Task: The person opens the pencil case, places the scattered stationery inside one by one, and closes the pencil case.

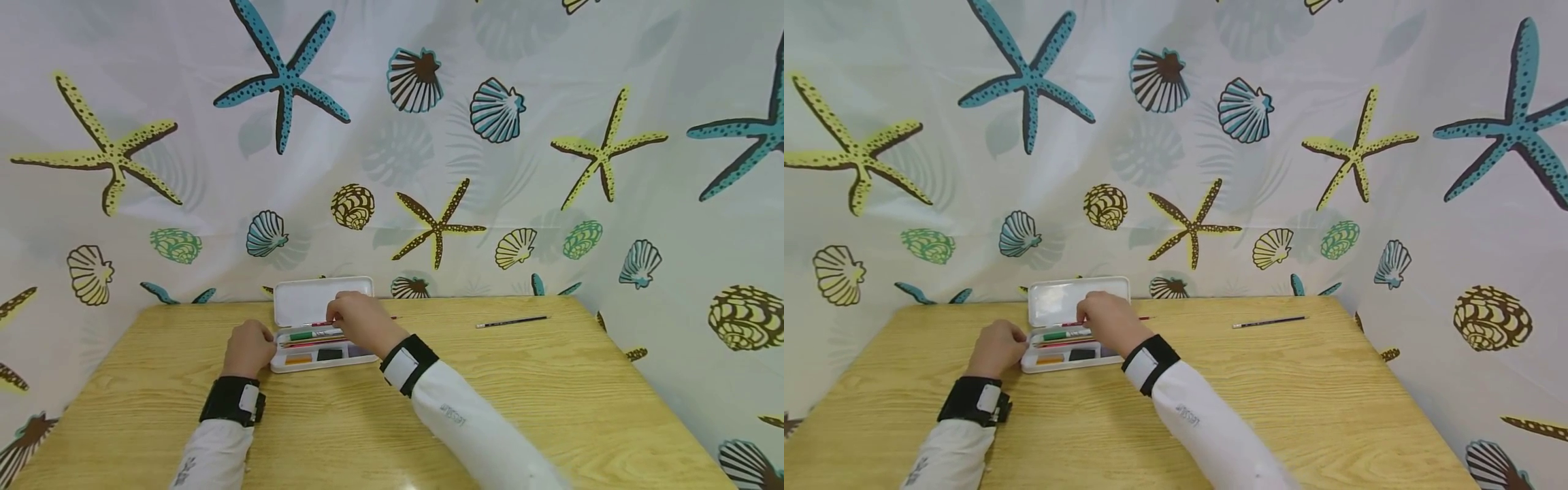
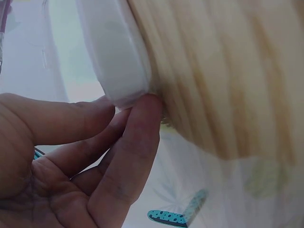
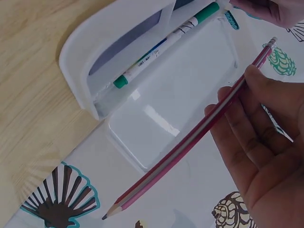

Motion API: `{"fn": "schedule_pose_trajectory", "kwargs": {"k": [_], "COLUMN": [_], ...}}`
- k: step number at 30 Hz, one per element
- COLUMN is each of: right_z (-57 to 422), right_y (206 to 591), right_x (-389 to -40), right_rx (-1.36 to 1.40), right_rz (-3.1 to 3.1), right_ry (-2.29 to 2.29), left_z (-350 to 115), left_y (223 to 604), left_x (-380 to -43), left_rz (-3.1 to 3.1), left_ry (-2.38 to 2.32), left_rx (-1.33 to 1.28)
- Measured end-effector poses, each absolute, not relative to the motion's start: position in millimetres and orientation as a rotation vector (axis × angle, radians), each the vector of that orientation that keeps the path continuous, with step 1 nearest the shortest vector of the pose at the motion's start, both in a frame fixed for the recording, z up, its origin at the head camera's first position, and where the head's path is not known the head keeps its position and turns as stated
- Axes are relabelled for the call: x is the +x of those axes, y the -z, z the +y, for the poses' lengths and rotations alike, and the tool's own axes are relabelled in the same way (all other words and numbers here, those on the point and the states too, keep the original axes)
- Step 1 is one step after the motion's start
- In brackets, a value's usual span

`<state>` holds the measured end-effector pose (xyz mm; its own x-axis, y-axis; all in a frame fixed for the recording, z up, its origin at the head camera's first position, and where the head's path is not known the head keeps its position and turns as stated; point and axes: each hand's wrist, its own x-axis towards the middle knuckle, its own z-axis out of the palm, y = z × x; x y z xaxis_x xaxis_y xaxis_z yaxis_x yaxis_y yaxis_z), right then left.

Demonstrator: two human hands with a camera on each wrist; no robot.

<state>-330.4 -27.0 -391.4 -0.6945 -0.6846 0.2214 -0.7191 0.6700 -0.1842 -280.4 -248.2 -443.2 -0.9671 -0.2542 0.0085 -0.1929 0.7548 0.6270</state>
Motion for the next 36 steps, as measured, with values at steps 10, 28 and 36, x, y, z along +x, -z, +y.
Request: {"fn": "schedule_pose_trajectory", "kwargs": {"k": [10,28,36], "right_z": [-49,-79,-84], "right_y": [405,420,428], "right_x": [-330,-329,-334], "right_rx": [1.222,1.239,1.217], "right_rz": [-2.711,-2.683,-2.699], "right_ry": [-0.350,-0.343,-0.288], "left_z": [-249,-251,-253], "left_y": [445,444,448], "left_x": [-283,-283,-284], "left_rz": [-2.864,-2.840,-2.818], "left_ry": [0.979,0.985,0.911], "left_rx": [0.373,0.349,0.286]}}
